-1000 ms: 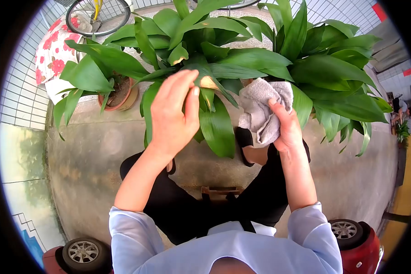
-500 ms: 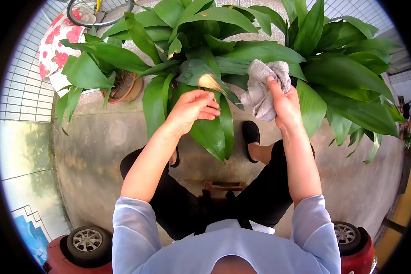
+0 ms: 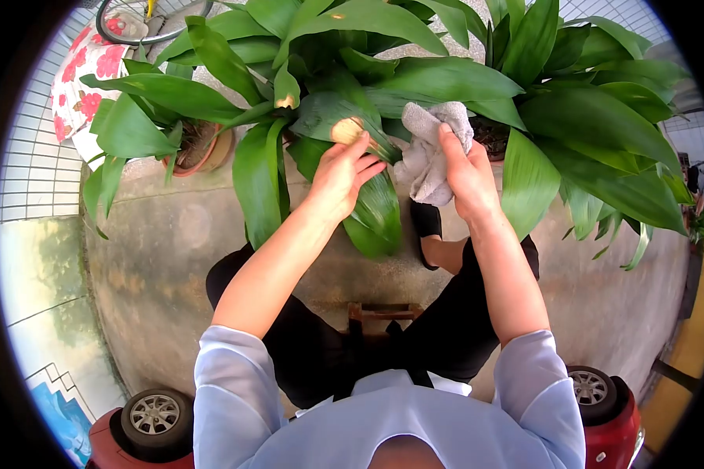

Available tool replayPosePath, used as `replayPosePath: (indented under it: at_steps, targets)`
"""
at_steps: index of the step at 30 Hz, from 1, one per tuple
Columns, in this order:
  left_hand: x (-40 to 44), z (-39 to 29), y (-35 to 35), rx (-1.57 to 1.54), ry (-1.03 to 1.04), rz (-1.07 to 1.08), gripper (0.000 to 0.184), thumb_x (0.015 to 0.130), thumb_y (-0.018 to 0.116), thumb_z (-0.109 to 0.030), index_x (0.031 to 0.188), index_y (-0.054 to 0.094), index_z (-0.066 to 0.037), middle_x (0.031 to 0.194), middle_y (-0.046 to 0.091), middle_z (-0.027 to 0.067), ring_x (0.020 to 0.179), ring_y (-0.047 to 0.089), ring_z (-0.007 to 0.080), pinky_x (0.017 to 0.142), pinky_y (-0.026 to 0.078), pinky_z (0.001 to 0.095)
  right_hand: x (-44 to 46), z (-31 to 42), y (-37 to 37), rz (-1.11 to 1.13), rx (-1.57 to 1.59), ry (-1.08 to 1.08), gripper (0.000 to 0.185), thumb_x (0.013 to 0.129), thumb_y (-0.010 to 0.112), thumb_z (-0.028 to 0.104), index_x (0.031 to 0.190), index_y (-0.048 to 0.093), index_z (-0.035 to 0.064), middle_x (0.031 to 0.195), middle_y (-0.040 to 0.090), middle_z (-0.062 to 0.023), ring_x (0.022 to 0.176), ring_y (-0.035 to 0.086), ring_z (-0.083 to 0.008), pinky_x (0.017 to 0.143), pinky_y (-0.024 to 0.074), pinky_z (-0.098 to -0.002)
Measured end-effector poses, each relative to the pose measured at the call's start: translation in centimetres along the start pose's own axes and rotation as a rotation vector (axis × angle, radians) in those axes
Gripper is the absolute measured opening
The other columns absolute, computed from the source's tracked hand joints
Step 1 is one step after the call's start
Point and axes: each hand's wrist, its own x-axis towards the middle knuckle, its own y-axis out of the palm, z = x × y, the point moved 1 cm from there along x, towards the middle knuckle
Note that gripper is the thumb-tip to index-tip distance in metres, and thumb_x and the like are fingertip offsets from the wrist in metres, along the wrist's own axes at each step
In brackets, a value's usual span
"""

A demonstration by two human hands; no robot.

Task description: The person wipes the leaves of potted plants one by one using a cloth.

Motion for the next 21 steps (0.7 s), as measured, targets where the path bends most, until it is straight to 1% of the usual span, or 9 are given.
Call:
replayPosePath:
  at_steps: [2, 3, 4, 7, 10, 13, 16, 17, 21]
  targets:
    - [-0.3, -0.2, 0.5, -0.019, -0.007, 0.016, 0.027, 0.096, 0.048, -0.023, 0.114, 0.05, -0.002, 0.113, 0.057, 0.0096, 0.104, 0.056, 0.023, 0.093, 0.044, 0.0409, -0.2, 0.1, 0.2, -0.008, -0.226, -0.145, 0.034, 0.094, 0.049, 0.024, 0.114, 0.056, -0.0022, 0.1, 0.063, -0.0054, 0.09, 0.058, -0.0139, 0.079, 0.0441, -0.0247]
    - [-0.6, -0.2, 0.7, -0.052, -0.012, 0.041, 0.027, 0.096, 0.045, -0.023, 0.112, 0.05, -0.001, 0.114, 0.057, 0.0109, 0.104, 0.056, 0.0236, 0.092, 0.045, 0.0408, -0.3, 0.1, 1.1, -0.041, -0.232, -0.469, 0.025, 0.092, 0.048, 0.013, 0.107, 0.059, -0.0031, 0.098, 0.063, -0.0137, 0.089, 0.06, -0.0217, 0.081, 0.0472, -0.0325]
    - [-0.9, -0.2, 0.9, -0.084, -0.017, 0.065, 0.027, 0.097, 0.043, -0.023, 0.111, 0.05, 0.0, 0.114, 0.056, 0.0123, 0.103, 0.056, 0.0241, 0.092, 0.045, 0.0407, -0.5, 1.2, 1.6, 0.02, -0.402, -0.675, 0.026, 0.085, 0.053, 0.01, 0.106, 0.058, -0.005, 0.108, 0.058, -0.0219, 0.099, 0.057, -0.0316, 0.09, 0.0439, -0.0382]
    - [-1.6, -0.3, 1.2, -0.164, 0.001, 0.081, 0.032, 0.098, 0.035, -0.019, 0.119, 0.046, 0.002, 0.119, 0.054, 0.0135, 0.109, 0.054, 0.0235, 0.096, 0.042, 0.0389, -0.9, -0.8, 3.0, 0.146, -0.739, -0.692, 0.039, 0.069, 0.063, 0.01, 0.105, 0.06, -0.0044, 0.126, 0.043, -0.0264, 0.11, 0.047, -0.0418, 0.095, 0.0396, -0.0433]
    - [-1.7, -1.2, 0.2, -0.213, -0.006, 0.022, 0.038, 0.097, 0.032, -0.02, 0.127, 0.042, 0.002, 0.124, 0.052, 0.013, 0.117, 0.049, 0.0243, 0.101, 0.038, 0.0388, -1.1, -1.4, 4.1, 0.174, -1.007, -0.816, 0.054, 0.063, 0.068, 0.007, 0.115, 0.057, 0.0003, 0.128, 0.042, -0.0252, 0.116, 0.043, -0.0396, 0.096, 0.0382, -0.0443]
    - [-1.8, -2.6, -1.2, -0.254, 0.053, 0.061, 0.034, 0.096, 0.039, -0.022, 0.122, 0.045, 0.0, 0.118, 0.056, 0.0132, 0.11, 0.054, 0.0247, 0.096, 0.043, 0.0386, -1.7, -1.0, 4.5, 0.105, -0.99, -0.814, 0.068, 0.061, 0.069, 0.004, 0.127, 0.051, 0.0098, 0.125, 0.045, -0.0234, 0.108, 0.05, -0.0385, 0.091, 0.0438, -0.042]
    - [-2.6, -3.4, -1.6, -0.249, 0.065, 0.061, 0.029, 0.095, 0.045, -0.022, 0.116, 0.047, -0.001, 0.112, 0.058, 0.013, 0.104, 0.057, 0.0247, 0.091, 0.046, 0.0383, -1.4, -2.5, 4.0, 0.225, -0.825, -0.704, 0.077, 0.061, 0.068, 0.002, 0.133, 0.046, 0.0194, 0.12, 0.048, -0.0209, 0.094, 0.057, -0.0367, 0.081, 0.0495, -0.0389]
    - [-2.6, -3.1, -1.7, -0.252, 0.05, 0.055, 0.028, 0.095, 0.046, -0.022, 0.114, 0.048, -0.002, 0.111, 0.059, 0.013, 0.102, 0.058, 0.0246, 0.089, 0.047, 0.0382, -1.6, -2.5, 4.0, 0.211, -0.813, -0.689, 0.072, 0.063, 0.066, 0.001, 0.13, 0.05, 0.0209, 0.112, 0.053, -0.0178, 0.083, 0.059, -0.0364, 0.073, 0.0515, -0.0378]
    - [-3.3, -3.3, -1.1, -0.279, 0.06, 0.111, 0.03, 0.095, 0.045, -0.023, 0.117, 0.047, -0.002, 0.115, 0.058, 0.013, 0.104, 0.057, 0.026, 0.092, 0.045, 0.04, -1.9, -2.0, 3.2, 0.234, -0.521, -0.64, 0.057, 0.064, 0.06, -0.001, 0.12, 0.057, 0.0112, 0.099, 0.057, -0.0149, 0.084, 0.059, -0.0325, 0.075, 0.0496, -0.0352]
